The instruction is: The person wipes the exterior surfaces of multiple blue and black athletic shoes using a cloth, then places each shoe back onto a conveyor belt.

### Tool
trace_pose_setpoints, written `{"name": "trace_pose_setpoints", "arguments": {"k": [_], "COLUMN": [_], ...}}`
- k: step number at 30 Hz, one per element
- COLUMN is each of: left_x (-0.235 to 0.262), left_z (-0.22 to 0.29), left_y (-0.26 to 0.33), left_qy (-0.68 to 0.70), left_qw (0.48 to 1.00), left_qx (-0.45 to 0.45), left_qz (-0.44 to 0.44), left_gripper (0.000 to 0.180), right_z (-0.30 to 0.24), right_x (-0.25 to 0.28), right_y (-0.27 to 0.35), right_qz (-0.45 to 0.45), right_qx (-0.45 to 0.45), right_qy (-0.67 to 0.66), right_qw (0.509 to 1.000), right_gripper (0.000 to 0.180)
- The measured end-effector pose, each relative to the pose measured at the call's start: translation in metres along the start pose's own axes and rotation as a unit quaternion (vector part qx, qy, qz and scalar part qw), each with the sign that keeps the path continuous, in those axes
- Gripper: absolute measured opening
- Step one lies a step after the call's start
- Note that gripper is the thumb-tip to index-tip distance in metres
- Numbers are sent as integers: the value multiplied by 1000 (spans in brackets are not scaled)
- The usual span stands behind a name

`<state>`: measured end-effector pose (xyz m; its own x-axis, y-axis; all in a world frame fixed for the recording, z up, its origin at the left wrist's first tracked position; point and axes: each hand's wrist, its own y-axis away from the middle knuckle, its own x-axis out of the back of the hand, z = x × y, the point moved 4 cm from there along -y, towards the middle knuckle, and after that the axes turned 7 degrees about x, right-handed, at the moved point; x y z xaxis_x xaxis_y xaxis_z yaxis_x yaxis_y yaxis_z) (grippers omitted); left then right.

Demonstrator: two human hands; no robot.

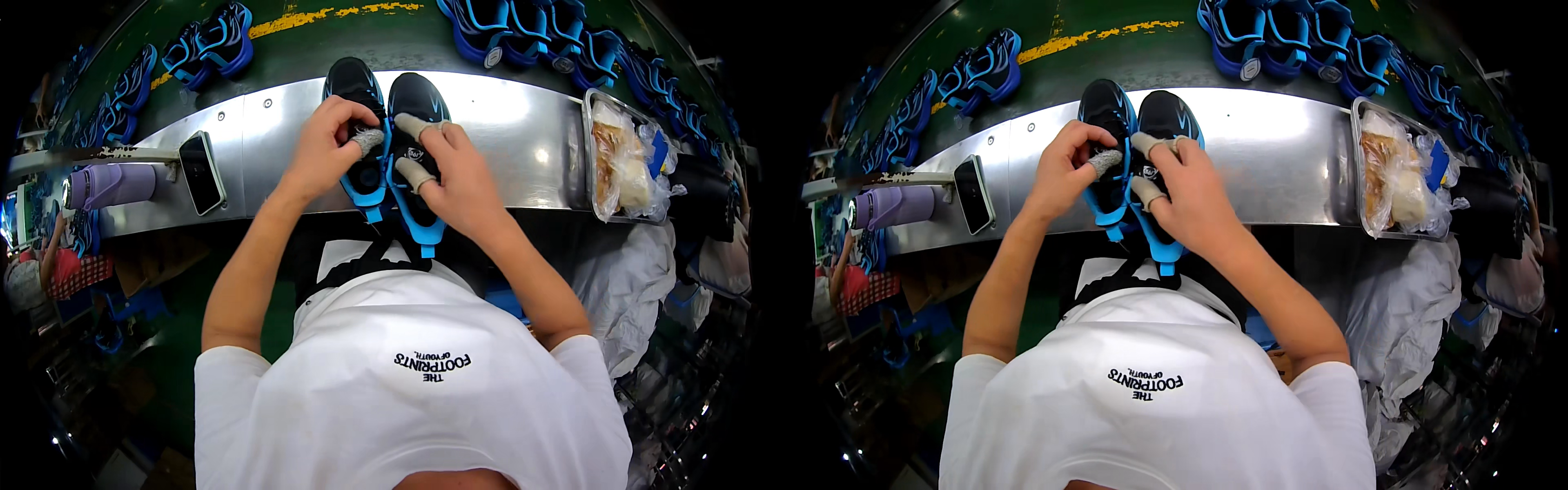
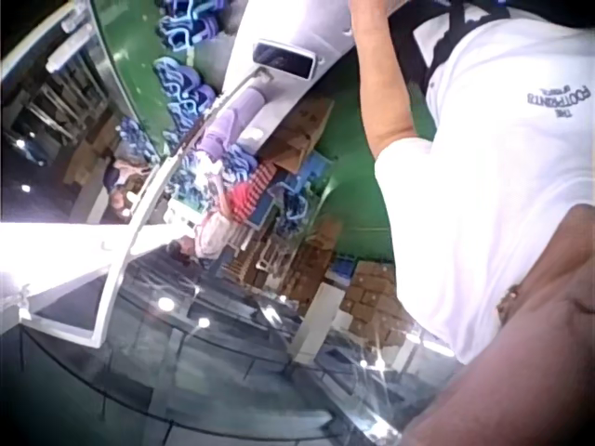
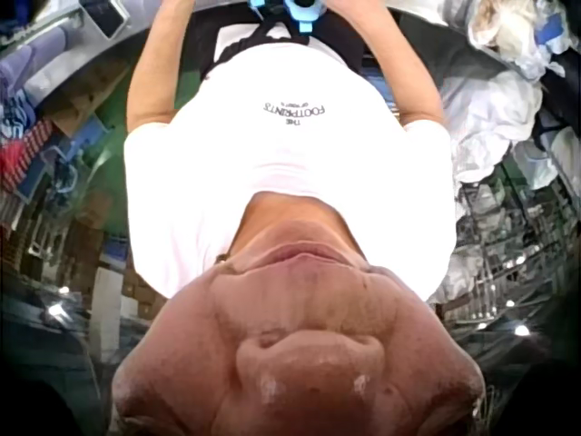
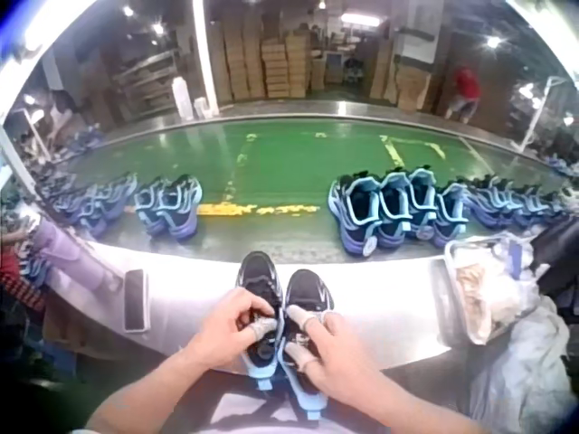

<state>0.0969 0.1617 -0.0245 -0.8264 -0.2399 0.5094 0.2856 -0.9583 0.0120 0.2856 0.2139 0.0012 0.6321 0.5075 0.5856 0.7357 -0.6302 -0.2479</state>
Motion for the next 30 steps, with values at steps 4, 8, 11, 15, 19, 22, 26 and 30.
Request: {"name": "trace_pose_setpoints", "arguments": {"k": [4, 8, 11, 15, 19, 22, 26, 30], "left_x": [6, -10, -8, -2, -6, -1, -1, 0], "left_z": [-15, 10, 14, -3, 18, 10, -5, 5], "left_y": [-7, 4, 4, 1, 8, 6, 4, 8], "left_qy": [113, -50, -33, 115, -83, 9, 106, -47], "left_qw": [986, 998, 998, 989, 994, 999, 989, 998], "left_qx": [68, 5, 12, 45, -1, 23, 65, 33], "left_qz": [-100, 28, 49, -76, 65, -22, -79, 40], "left_gripper": [32, 31, 34, 37, 44, 44, 46, 48], "right_z": [23, 12, 14, 7, 17, 11, 16, 19], "right_x": [18, 24, 25, 26, 21, 20, 23, 25], "right_y": [7, -5, -1, 2, -4, -1, -5, -8], "right_qz": [-31, -133, -109, -50, -86, -94, -83, -148], "right_qx": [56, 87, 99, 105, 121, 126, 118, 70], "right_qy": [13, 14, 67, 94, 6, 83, 50, -21], "right_qw": [998, 987, 987, 989, 989, 984, 988, 986], "right_gripper": [38, 33, 31, 31, 33, 33, 33, 39]}}
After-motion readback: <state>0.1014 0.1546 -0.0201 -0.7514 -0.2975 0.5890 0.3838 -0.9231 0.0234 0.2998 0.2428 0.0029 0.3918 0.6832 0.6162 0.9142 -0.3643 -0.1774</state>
